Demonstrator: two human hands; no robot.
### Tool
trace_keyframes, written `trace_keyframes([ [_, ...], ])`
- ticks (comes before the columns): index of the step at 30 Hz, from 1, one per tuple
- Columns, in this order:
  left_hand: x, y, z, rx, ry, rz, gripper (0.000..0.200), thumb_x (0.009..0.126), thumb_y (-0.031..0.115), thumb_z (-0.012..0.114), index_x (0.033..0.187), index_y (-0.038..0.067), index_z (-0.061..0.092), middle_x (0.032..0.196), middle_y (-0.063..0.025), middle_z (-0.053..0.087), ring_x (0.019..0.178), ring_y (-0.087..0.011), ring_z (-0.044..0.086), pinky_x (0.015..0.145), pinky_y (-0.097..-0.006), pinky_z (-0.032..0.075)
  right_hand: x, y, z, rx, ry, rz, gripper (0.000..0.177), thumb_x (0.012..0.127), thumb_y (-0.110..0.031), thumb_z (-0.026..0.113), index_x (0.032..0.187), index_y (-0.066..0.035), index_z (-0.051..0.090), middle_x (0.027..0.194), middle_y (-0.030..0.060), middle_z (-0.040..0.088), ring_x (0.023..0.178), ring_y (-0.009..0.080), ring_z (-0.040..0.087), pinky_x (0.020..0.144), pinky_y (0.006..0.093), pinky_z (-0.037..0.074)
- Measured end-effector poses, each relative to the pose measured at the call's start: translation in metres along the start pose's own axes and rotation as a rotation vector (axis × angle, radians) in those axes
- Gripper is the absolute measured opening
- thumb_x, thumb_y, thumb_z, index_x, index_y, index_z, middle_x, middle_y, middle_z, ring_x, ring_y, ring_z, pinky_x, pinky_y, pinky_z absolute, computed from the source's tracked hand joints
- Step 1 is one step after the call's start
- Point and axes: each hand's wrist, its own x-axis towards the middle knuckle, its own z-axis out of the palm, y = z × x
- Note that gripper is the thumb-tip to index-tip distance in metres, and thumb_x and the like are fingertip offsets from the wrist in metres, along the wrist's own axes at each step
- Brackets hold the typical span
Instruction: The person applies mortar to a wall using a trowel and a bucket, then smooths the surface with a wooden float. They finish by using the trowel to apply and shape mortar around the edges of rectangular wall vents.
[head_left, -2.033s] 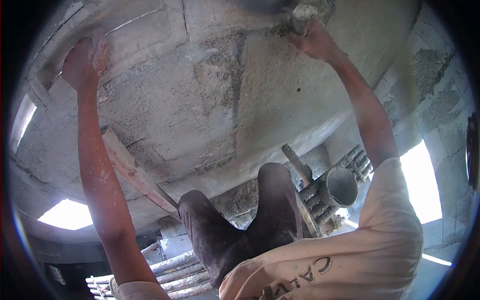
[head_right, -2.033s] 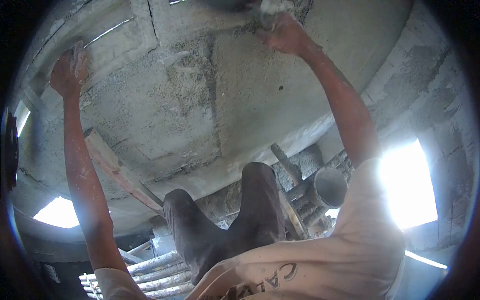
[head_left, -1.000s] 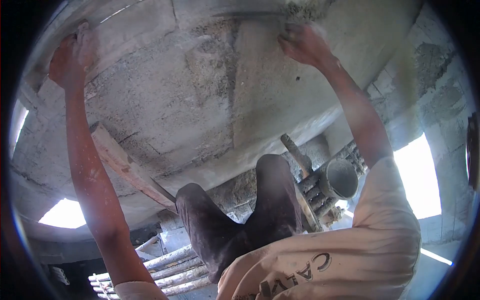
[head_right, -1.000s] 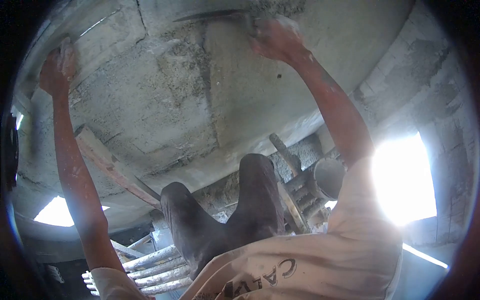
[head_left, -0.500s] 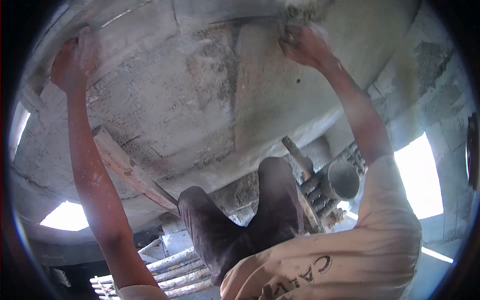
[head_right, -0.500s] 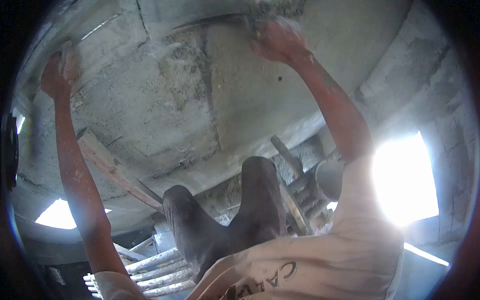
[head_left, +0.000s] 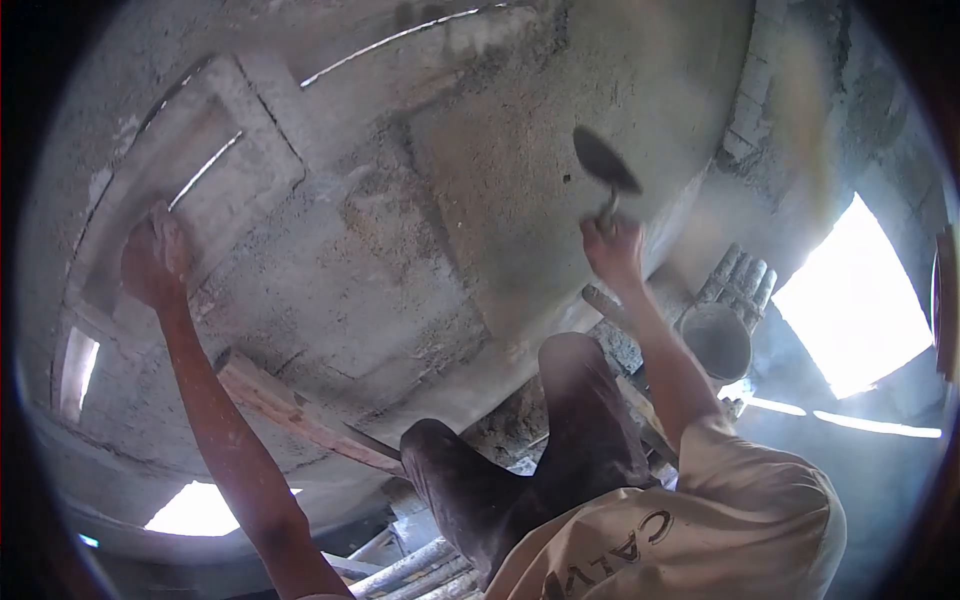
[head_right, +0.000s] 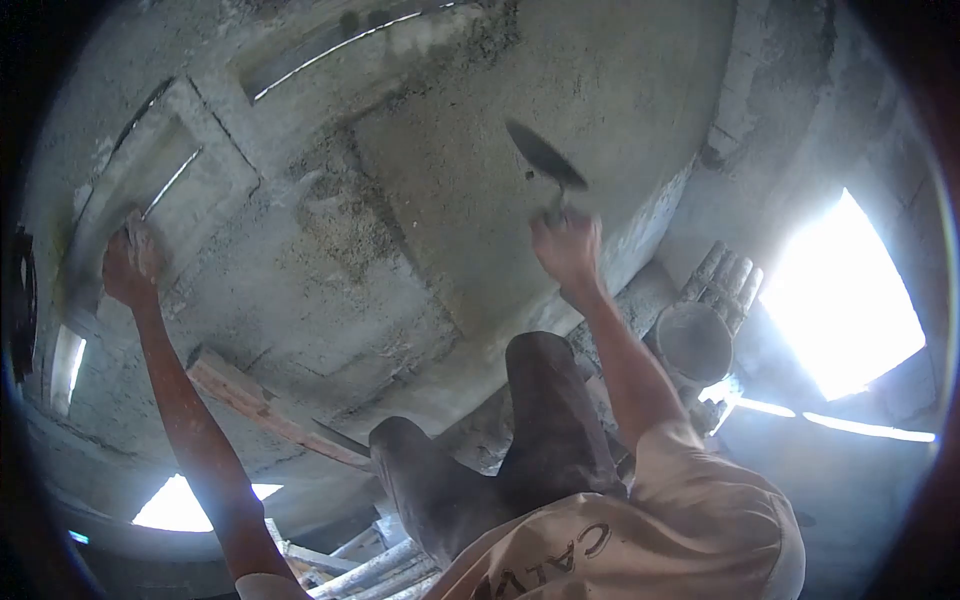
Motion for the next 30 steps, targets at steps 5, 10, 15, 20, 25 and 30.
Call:
trace_keyframes([
  [5, 0.013, 0.011, -0.015, 0.043, -0.192, -0.110, 0.044, 0.097, 0.052, 0.065, 0.112, 0.013, 0.078, 0.100, -0.0141, 0.078, 0.089, -0.0353, 0.074, 0.077, -0.0458, 0.058, -0.104, 0.123, 0.032, -0.334, -0.139, -0.090, 0.038, 0.086, -0.022, 0.068, 0.114, 0.004, 0.064, 0.103, 0.0300, 0.068, 0.099, 0.0480, 0.066, 0.086, 0.0513, 0.054],
  [10, 0.025, 0.024, -0.028, 0.081, -0.347, -0.196, 0.049, 0.100, 0.054, 0.059, 0.115, 0.012, 0.078, 0.107, -0.0157, 0.077, 0.095, -0.0378, 0.073, 0.082, -0.0478, 0.057, -0.142, 0.057, 0.040, 0.212, -0.459, 0.291, 0.048, 0.091, -0.021, 0.071, 0.128, 0.006, 0.058, 0.101, 0.0247, 0.070, 0.093, 0.0384, 0.071, 0.084, 0.0444, 0.058],
  [15, 0.020, 0.010, -0.025, 0.110, -0.322, -0.145, 0.050, 0.099, 0.055, 0.059, 0.117, 0.013, 0.077, 0.108, -0.0156, 0.077, 0.098, -0.0389, 0.073, 0.087, -0.0492, 0.056, -0.189, 0.051, 0.068, 0.635, -0.621, 0.497, 0.037, 0.099, -0.024, 0.069, 0.122, 0.003, 0.063, 0.082, 0.0052, 0.065, 0.063, 0.0124, 0.062, 0.055, 0.0297, 0.051],
  [20, 0.025, 0.018, -0.025, 0.186, -0.338, -0.166, 0.052, 0.095, 0.058, 0.062, 0.119, 0.014, 0.075, 0.105, -0.0156, 0.077, 0.096, -0.0382, 0.073, 0.086, -0.0499, 0.057, -0.211, 0.021, 0.040, 0.928, -0.625, 0.494, 0.040, 0.103, -0.028, 0.065, 0.128, 0.002, 0.060, 0.083, 0.0052, 0.064, 0.062, 0.0106, 0.058, 0.053, 0.0283, 0.046],
  [25, 0.023, 0.008, -0.017, 0.239, -0.413, -0.242, 0.056, 0.091, 0.062, 0.063, 0.118, 0.014, 0.076, 0.110, -0.0144, 0.076, 0.098, -0.0376, 0.072, 0.085, -0.0507, 0.057, -0.132, -0.069, 0.020, 1.454, -0.446, 0.473, 0.049, 0.108, -0.047, 0.049, 0.135, -0.006, 0.055, 0.074, 0.0019, 0.057, 0.054, 0.0123, 0.055, 0.045, 0.0289, 0.045],
  [30, 0.009, -0.015, -0.004, 0.153, -0.276, -0.073, 0.058, 0.085, 0.060, 0.071, 0.117, 0.011, 0.074, 0.105, -0.0144, 0.076, 0.095, -0.0379, 0.072, 0.081, -0.0519, 0.056, -0.091, -0.136, 0.045, 1.900, -0.480, 0.392, 0.054, 0.108, -0.063, 0.039, 0.106, -0.012, 0.053, 0.067, 0.0026, 0.052, 0.049, 0.0138, 0.053, 0.040, 0.0325, 0.045],
])
